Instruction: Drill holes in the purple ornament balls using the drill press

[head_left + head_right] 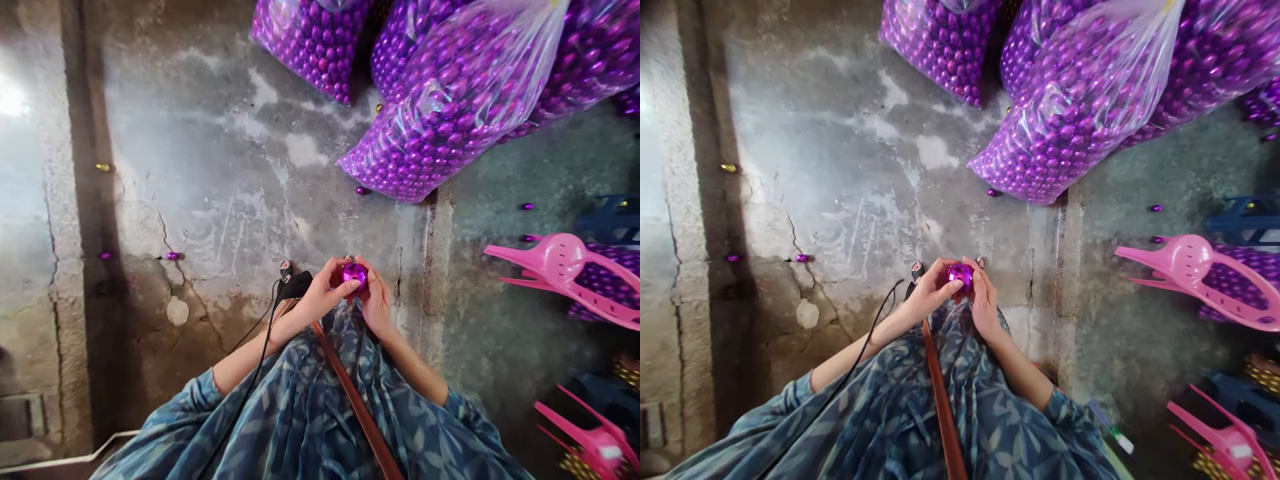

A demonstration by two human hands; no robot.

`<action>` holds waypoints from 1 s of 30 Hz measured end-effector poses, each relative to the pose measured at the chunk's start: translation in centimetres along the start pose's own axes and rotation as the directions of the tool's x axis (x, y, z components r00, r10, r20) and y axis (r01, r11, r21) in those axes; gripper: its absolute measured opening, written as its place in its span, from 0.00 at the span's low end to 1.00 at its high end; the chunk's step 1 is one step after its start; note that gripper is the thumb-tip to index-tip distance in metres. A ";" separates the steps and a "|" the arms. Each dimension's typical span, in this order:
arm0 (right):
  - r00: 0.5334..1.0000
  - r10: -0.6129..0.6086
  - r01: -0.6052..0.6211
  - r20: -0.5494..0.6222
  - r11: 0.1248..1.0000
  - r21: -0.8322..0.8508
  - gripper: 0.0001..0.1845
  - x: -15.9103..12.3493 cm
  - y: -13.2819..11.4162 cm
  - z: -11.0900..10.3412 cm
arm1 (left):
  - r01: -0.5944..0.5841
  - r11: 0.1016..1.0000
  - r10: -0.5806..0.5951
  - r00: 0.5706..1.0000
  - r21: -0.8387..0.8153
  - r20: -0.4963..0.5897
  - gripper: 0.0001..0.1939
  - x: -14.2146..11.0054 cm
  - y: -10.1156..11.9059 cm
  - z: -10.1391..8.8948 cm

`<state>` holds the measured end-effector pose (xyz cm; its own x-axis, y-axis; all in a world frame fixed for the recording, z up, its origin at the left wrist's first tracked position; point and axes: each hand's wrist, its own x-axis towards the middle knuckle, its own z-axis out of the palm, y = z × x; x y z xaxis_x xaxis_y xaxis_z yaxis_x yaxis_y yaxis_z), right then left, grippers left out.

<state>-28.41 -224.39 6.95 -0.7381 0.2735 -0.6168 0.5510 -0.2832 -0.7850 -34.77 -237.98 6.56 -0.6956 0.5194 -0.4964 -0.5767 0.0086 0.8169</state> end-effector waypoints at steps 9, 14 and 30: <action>0.986 -0.036 0.047 0.161 0.997 -0.060 0.35 -0.3 -0.7 10.3 | -0.021 0.889 -0.023 0.996 -0.457 -0.091 0.36 -4.9 1.4 -8.6; 0.973 -0.101 0.123 0.210 0.988 -0.097 0.31 -1.2 -1.2 12.6 | -0.011 0.829 -0.032 0.997 -0.559 -0.067 0.36 -6.2 2.1 -10.6; 0.925 -0.319 0.370 0.208 0.883 -0.290 0.29 -1.7 -2.2 12.9 | -0.043 0.882 0.031 0.999 -0.469 -0.033 0.30 -6.6 3.3 -11.0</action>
<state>-33.43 -236.10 10.49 -0.9392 0.1517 -0.3080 0.3265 0.1176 -0.9378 -36.74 -250.81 9.28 -0.7270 0.4907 -0.4803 -0.6798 -0.4158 0.6042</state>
